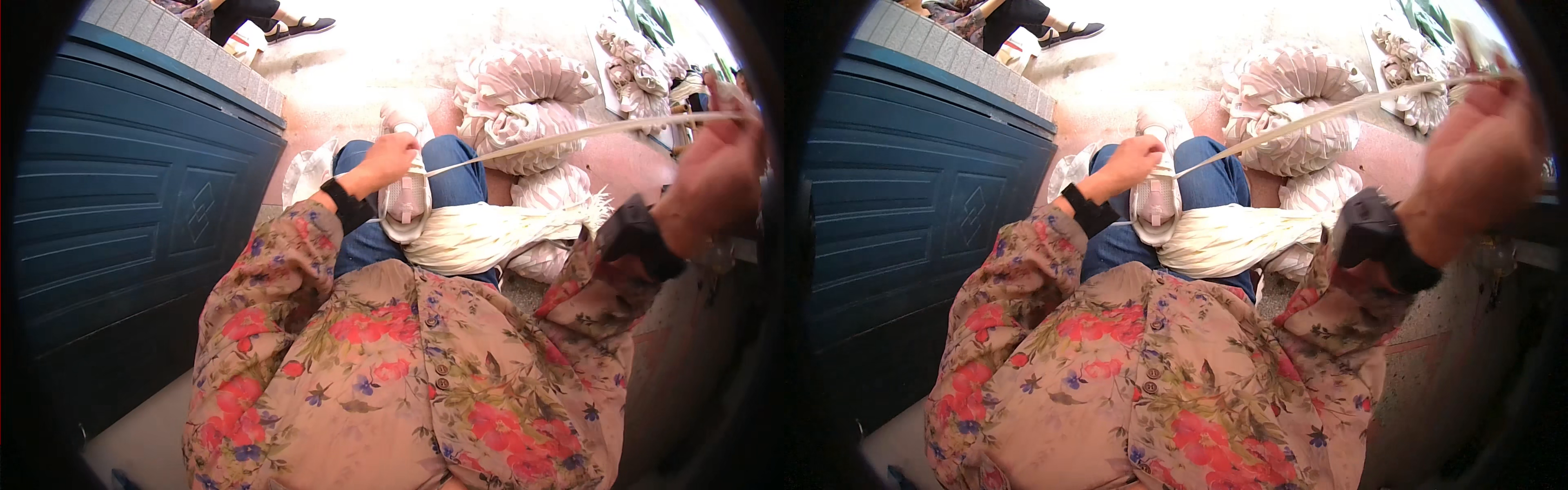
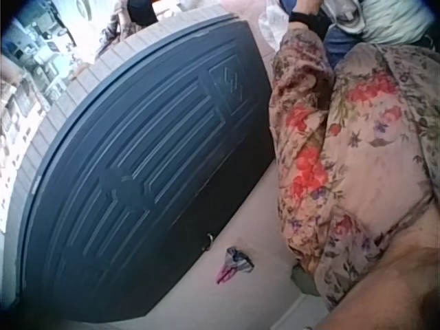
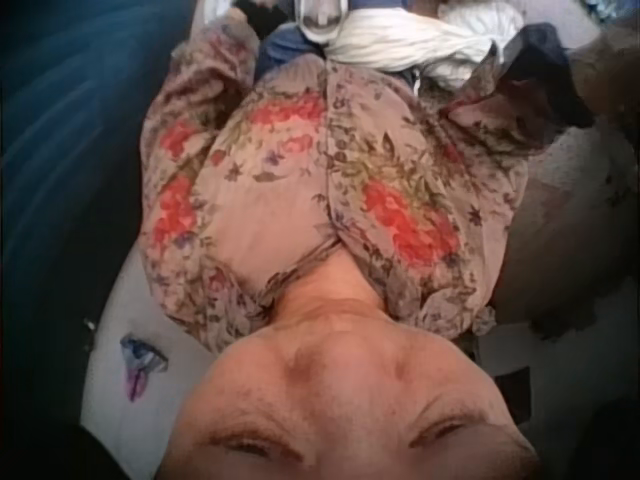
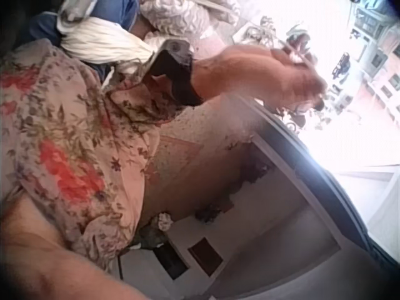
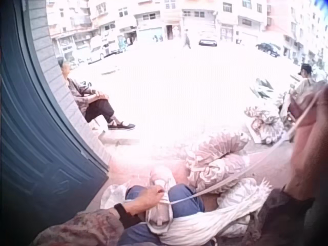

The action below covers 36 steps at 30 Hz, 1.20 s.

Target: The recorder is lacing a white athletic shoe by hand, pulling laces through eyelets and organizing bunches of laces.

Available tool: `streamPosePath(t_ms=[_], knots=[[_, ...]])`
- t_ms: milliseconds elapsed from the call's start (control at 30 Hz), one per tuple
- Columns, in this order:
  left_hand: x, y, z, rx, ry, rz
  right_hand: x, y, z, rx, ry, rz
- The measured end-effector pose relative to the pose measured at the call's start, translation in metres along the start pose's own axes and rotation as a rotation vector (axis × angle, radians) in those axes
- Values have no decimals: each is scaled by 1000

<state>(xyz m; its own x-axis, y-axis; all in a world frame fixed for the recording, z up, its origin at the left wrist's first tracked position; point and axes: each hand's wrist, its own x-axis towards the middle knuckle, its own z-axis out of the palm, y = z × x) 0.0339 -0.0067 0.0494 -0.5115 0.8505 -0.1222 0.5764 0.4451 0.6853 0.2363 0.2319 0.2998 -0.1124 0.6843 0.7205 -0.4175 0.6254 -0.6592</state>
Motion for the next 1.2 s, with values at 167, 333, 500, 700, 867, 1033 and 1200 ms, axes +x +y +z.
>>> streamPosePath(t_ms=[167,333,500,700,867,1033,1200], knots=[[-35,-53,-12,201,112,3,-112,57,41,378,-383,960],[-46,-35,-19,159,-37,-13,-246,84,73,89,-930,1461],[-45,-36,-27,-364,-39,-283,-316,96,84,-260,-1131,853],[-50,-19,-38,-597,-29,-406,-331,98,102,-592,-1209,469],[-43,-17,-35,-659,14,-418,-315,119,102,-496,-1374,465],[-45,-30,-37,-789,8,-418,-180,76,40,924,-598,1266],[-40,-29,-25,-707,-52,-468,-83,35,-28,1549,-221,892]])
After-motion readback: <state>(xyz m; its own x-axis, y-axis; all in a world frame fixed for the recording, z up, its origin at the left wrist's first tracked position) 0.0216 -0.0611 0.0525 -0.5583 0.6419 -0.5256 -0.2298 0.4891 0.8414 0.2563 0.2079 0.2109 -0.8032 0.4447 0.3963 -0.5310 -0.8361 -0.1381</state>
